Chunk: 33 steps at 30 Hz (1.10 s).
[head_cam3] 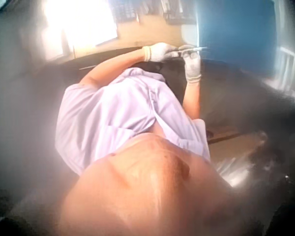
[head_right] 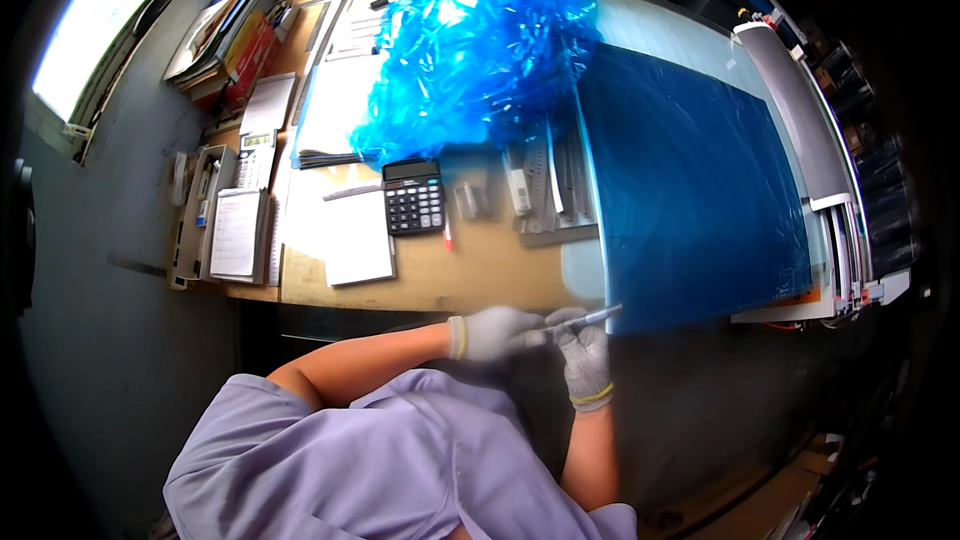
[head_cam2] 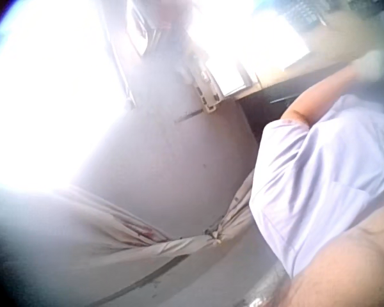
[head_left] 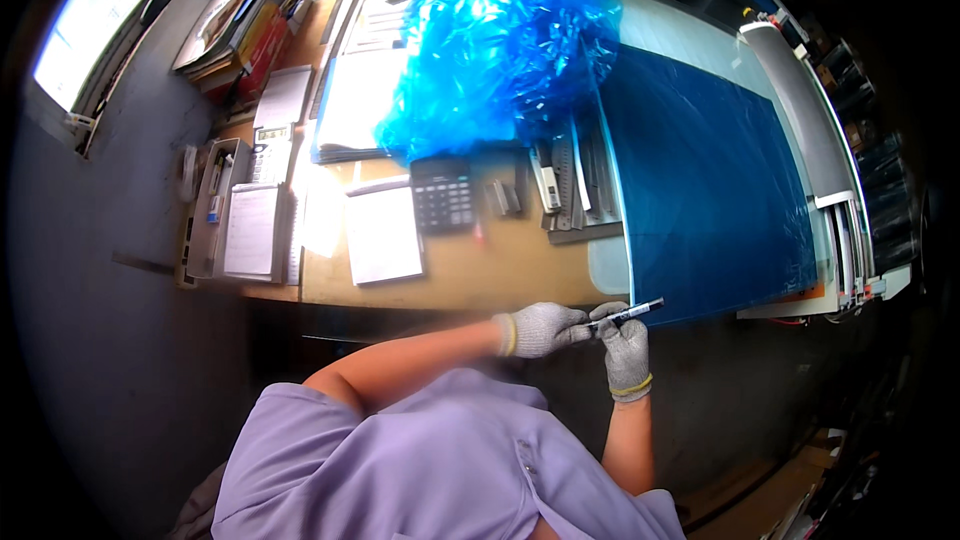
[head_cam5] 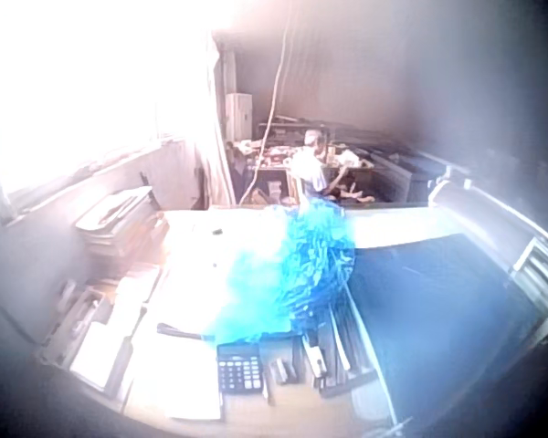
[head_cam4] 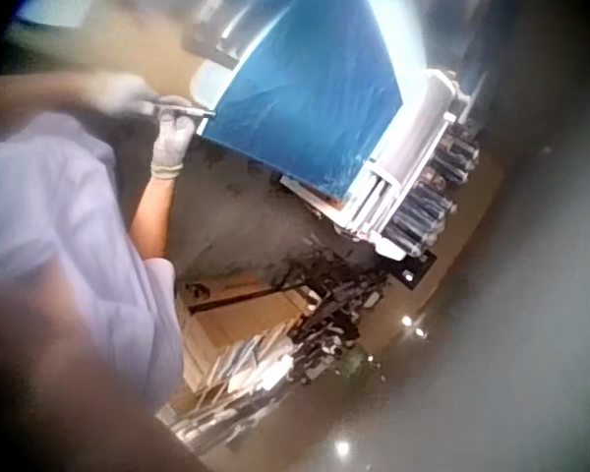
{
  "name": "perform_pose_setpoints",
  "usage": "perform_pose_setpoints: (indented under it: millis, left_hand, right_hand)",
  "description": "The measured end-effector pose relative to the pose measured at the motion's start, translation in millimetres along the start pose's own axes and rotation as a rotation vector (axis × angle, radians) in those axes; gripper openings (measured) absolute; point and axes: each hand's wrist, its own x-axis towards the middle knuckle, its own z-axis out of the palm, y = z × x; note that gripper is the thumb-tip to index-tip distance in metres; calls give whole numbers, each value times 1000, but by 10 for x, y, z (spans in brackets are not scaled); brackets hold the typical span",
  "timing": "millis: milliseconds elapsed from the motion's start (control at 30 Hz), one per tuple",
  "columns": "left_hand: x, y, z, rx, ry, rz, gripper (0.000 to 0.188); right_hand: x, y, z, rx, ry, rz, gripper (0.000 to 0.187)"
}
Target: The person applies a large blue protective film to a flat panel on a workbench. They smooth the film by hand, use a pen to mark a line, and then interact with a machine's touchscreen interface.
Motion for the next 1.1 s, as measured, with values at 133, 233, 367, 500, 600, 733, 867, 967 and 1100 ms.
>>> perform_pose_setpoints:
  millis: [133, 233, 367, 500, 600, 733, 867, 967, 1100]
  left_hand:
    - [589, 242, 353, 454, 68, -41, 30]
    - [861, 137, 566, 677, 167, 65, 22]
    - [1268, -219, 650, 769, 232, 131, 23]
    - [1588, -465, 781, 783, 213, 231, 32]
    - [1874, -687, 952, 832, 218, 358, 31]
    - [2047, -701, 1038, 705, 231, 321, 27]
    - [2079, -736, 1035, 684, 251, 328, 24]
    - [2085, -789, 1042, 690, 250, 331, 24]
    - [2083, -823, 1035, 673, 264, 333, 24]
  right_hand:
    - [-27, 170, -455, -53, 407, -46, 17]
    - [60, 188, -1188, 239, 746, -63, 15]
    - [23, 243, -1981, -34, 814, -223, 23]
    - [65, 453, -2190, 28, 705, -116, 23]
    - [240, 715, -2230, 77, 663, -102, 21]
    - [585, 865, -2074, -13, 605, -119, 10]
    - [911, 1217, -2082, -193, 514, -169, 13]
    - [1024, 1306, -2035, -223, 515, -206, 12]
    - [1094, 1235, -2000, -354, 509, -260, 12]
